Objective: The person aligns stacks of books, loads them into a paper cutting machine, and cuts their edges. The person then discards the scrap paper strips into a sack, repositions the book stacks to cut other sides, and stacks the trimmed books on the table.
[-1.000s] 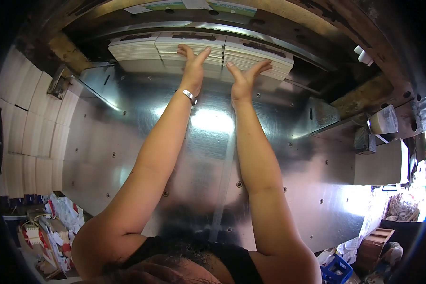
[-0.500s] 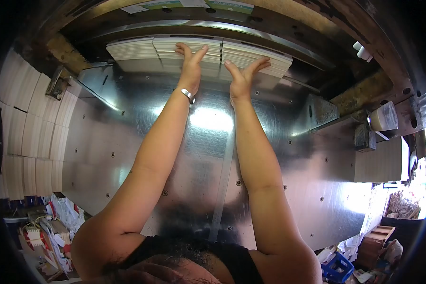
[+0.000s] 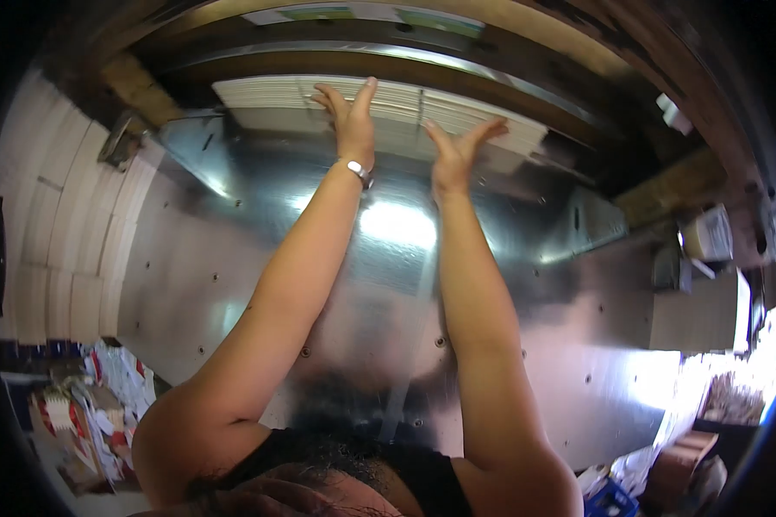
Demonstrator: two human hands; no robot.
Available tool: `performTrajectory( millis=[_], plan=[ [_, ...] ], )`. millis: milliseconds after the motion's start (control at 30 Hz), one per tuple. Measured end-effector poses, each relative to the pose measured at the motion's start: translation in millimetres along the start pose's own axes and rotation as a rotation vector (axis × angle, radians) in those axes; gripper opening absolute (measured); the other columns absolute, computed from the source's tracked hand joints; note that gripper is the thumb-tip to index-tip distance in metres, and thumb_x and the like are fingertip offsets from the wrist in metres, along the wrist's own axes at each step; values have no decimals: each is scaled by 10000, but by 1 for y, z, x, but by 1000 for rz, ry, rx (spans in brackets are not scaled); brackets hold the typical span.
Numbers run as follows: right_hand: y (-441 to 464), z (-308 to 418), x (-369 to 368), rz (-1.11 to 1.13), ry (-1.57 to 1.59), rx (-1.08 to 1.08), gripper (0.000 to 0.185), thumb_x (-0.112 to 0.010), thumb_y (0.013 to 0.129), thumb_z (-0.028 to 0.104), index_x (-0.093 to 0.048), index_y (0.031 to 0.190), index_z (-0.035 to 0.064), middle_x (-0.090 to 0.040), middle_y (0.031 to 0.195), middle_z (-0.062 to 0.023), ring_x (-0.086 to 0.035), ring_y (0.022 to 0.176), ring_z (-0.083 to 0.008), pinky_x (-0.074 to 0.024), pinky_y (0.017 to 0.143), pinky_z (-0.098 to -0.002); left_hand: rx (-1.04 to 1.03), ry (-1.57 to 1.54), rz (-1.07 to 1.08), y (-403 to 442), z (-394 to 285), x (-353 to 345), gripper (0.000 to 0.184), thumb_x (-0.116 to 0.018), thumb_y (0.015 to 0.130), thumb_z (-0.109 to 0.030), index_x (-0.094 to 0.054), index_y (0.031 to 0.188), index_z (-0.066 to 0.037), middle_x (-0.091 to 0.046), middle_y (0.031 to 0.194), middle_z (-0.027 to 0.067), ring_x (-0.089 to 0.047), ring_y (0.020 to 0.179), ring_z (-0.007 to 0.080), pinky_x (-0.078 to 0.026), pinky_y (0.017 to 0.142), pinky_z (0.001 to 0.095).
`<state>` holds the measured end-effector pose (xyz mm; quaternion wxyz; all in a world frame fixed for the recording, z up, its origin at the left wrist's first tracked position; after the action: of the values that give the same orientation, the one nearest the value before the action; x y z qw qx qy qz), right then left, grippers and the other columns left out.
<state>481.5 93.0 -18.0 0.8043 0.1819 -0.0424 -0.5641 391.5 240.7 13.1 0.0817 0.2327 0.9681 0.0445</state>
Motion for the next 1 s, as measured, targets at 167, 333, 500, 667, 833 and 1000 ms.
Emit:
performTrajectory(
  millis=[167,333,500,667,833,1000],
  plan=[
    [6,-9,-5,-51,-2,10,1304,-802,849,340,203,1599,-17,337,1649,-248,354,1520,-278,184,1211,-456,-71,-9,-388,78,-1,76,1153,-585,949,-595,127,1621,14,231,1676,285,177,1560,470,45,1263,530],
    [12,-21,3,-45,23,-32,1157,-706,952,189,241,1594,19,396,1644,-147,310,1538,-228,18,1277,-442,-53,11,-232,96,6,101,1171,-586,943,-606,123,1610,45,202,1677,305,181,1554,481,48,1265,520],
    [8,-12,3,-5,84,-57,1132,-669,988,182,284,1589,72,380,1655,-104,109,1587,-258,-118,1289,-463,-89,55,-214,91,5,103,1194,-583,933,-629,139,1606,41,192,1687,286,183,1541,513,47,1264,541],
    [8,-18,7,10,97,-31,1146,-681,983,200,283,1585,57,385,1654,-98,113,1588,-263,-107,1285,-499,-142,117,-166,106,16,107,1179,-569,939,-635,153,1614,7,212,1692,255,160,1532,545,29,1269,536],
    [14,-26,5,-20,45,-17,1166,-699,964,194,276,1581,30,400,1643,-129,226,1564,-239,-51,1287,-455,-90,12,-199,84,2,103,1142,-541,958,-640,120,1625,10,171,1699,267,136,1570,458,26,1271,518],
    [10,-17,1,-21,-25,-30,1182,-721,942,208,248,1579,-20,395,1637,-178,343,1517,-202,54,1267,-413,58,-139,-103,32,20,13,1150,-548,961,-641,117,1621,26,149,1710,249,168,1592,310,46,1276,431]
  ],
)
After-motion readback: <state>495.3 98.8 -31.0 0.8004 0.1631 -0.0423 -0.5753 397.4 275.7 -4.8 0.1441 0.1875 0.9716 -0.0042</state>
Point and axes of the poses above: each hand's wrist, its own y-axis towards the middle knuckle, its own x-axis out of the back of the hand, z = x × y, the point moved 3 cm from there along y, towards the middle knuckle
